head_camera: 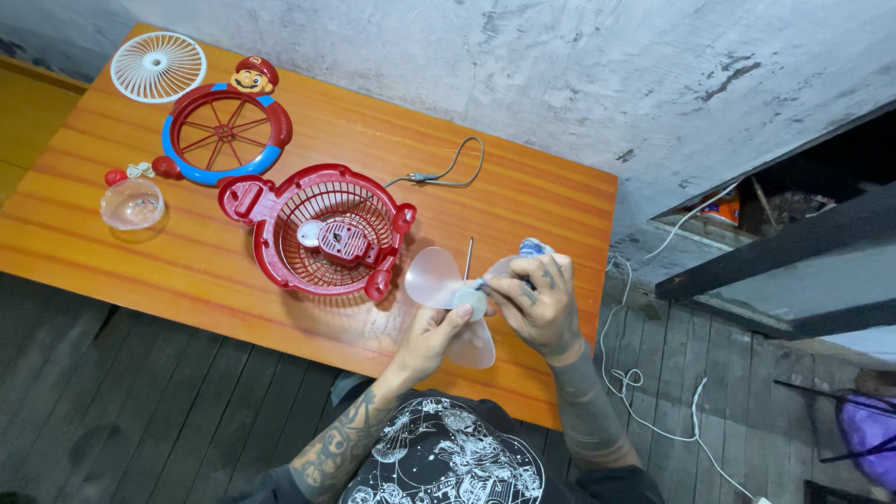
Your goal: The person assembles a red Mario-themed electric fan on a wooden table. They place the motor housing into the fan cage, secure it with screws using a screwdriver, and then attach the fan blade to the motor shaft.
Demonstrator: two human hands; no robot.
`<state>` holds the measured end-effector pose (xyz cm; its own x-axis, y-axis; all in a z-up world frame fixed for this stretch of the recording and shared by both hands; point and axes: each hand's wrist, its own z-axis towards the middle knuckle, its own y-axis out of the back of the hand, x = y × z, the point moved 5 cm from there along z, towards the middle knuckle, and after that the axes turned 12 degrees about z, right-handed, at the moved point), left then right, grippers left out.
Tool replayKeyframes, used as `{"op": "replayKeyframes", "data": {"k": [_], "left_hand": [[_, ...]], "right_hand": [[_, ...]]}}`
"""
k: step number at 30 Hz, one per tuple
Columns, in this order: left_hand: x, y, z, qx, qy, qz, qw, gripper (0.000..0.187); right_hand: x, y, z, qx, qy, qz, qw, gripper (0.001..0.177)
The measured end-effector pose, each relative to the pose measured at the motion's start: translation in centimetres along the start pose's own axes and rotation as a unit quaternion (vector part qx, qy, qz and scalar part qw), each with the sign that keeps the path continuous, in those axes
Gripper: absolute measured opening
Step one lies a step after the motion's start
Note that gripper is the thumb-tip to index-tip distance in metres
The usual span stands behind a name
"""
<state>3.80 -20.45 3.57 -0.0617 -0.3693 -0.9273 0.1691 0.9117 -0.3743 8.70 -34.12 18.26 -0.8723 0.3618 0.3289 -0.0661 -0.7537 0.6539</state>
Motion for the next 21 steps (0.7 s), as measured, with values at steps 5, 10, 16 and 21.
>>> {"op": "replayKeyframes", "data": {"k": [5,10,16,21], "left_hand": [[-0.1,0.9,0.1,0.003,0.021,0.056,0.998,0.039],[0.0,0.7,0.7,0.01,0.033,0.035,0.999,0.038],[0.6,0.1,0.2,0.017,0.026,0.05,0.998,0.038],[0.3,0.0,0.1,0.015,0.019,0.049,0.998,0.04]], "right_hand": [[-1.4,1.1,-1.1,-0.124,-0.077,-0.074,0.986,0.023],[0.1,-0.9,-1.8,-0.04,0.023,-0.041,0.998,0.025],[-0.7,0.2,-2.3,-0.14,-0.079,-0.079,0.984,0.023],[-0.2,-0.5,-2.1,-0.094,-0.02,-0.066,0.993,0.023]]}}
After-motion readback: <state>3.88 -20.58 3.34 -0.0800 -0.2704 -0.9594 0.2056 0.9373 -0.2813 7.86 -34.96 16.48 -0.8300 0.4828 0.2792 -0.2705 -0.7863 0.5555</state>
